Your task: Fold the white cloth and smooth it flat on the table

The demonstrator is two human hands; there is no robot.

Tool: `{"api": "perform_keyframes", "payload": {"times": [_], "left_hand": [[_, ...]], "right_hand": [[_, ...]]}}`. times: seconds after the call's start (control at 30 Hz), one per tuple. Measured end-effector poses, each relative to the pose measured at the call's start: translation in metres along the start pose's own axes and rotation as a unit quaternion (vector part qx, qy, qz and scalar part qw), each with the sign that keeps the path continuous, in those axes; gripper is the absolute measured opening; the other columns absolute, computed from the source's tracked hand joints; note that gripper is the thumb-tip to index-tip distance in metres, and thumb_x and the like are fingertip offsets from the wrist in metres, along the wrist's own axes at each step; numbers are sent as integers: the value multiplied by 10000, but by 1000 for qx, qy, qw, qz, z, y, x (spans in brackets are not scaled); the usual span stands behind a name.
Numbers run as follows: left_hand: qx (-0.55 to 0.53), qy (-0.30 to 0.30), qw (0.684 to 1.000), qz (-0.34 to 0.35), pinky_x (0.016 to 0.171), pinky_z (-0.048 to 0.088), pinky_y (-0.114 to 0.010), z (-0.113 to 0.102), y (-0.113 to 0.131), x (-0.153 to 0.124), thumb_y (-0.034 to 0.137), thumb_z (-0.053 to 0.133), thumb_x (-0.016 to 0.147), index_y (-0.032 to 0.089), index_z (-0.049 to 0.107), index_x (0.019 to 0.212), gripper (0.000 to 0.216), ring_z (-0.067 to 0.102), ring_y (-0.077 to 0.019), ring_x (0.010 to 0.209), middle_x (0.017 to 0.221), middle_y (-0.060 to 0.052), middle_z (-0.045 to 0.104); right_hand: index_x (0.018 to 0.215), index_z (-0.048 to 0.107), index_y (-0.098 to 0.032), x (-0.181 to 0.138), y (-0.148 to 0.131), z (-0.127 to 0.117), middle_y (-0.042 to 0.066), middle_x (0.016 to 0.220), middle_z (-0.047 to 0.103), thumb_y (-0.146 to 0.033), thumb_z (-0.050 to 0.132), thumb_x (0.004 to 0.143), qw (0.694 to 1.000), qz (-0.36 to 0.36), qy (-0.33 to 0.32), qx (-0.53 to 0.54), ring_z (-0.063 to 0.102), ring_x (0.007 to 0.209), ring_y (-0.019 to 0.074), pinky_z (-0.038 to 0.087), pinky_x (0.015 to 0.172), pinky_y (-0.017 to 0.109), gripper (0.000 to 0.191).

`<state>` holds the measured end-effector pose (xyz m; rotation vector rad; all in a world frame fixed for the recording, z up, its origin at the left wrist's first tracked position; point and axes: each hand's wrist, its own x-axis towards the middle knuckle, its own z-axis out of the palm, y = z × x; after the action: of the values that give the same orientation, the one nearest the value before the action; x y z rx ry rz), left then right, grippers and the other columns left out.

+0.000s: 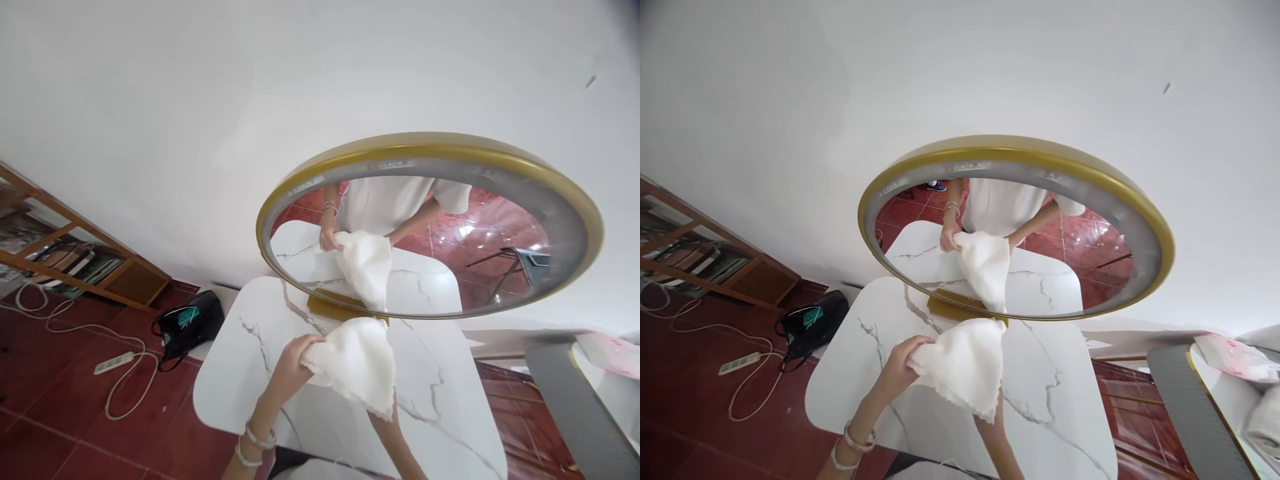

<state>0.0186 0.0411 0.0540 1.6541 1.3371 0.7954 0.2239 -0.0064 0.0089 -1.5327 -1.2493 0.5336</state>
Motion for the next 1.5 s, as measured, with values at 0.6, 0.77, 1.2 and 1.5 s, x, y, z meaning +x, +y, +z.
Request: {"api": "perform_keyframes", "payload": {"times": [0.6, 0.77, 1.2, 1.5], "left_hand": [[103, -80, 989, 76, 745, 472, -238, -83, 75, -38, 363, 502, 898, 232, 561, 947, 151, 602, -147, 800, 874, 9, 644], [176, -86, 974, 111, 693, 459, -222, -103, 78, -48, 403, 445, 939, 242, 539, 872, 198, 558, -139, 776, 819, 27, 609], [317, -115, 915, 220, 644, 401, -244, -108, 64, -56, 255, 481, 948, 226, 534, 891, 83, 554, -139, 700, 777, 36, 641], [391, -144, 843, 339, 678, 400, -262, -106, 47, -50, -70, 418, 832, 245, 539, 1023, 387, 540, -111, 641, 909, 37, 649]], "right_hand": [[952, 660, -226, 17, -95, -97, 34, 868, 687, -395, 410, 949, 985, -148, -65, -64, 650, 761, 170, 512, 637, 242, 302], [1007, 578, -253, 4, -107, -100, 3, 887, 710, -316, 591, 876, 973, -156, 17, -170, 654, 686, 136, 501, 589, 195, 146], [1091, 538, -245, -18, -101, -95, 23, 1093, 679, 28, 267, 742, 901, -200, -258, -285, 683, 740, 113, 520, 620, 199, 520], [995, 635, -248, -21, -86, -107, 29, 956, 715, -154, 376, 897, 926, -139, -253, -242, 688, 778, 147, 527, 658, 221, 293]]}}
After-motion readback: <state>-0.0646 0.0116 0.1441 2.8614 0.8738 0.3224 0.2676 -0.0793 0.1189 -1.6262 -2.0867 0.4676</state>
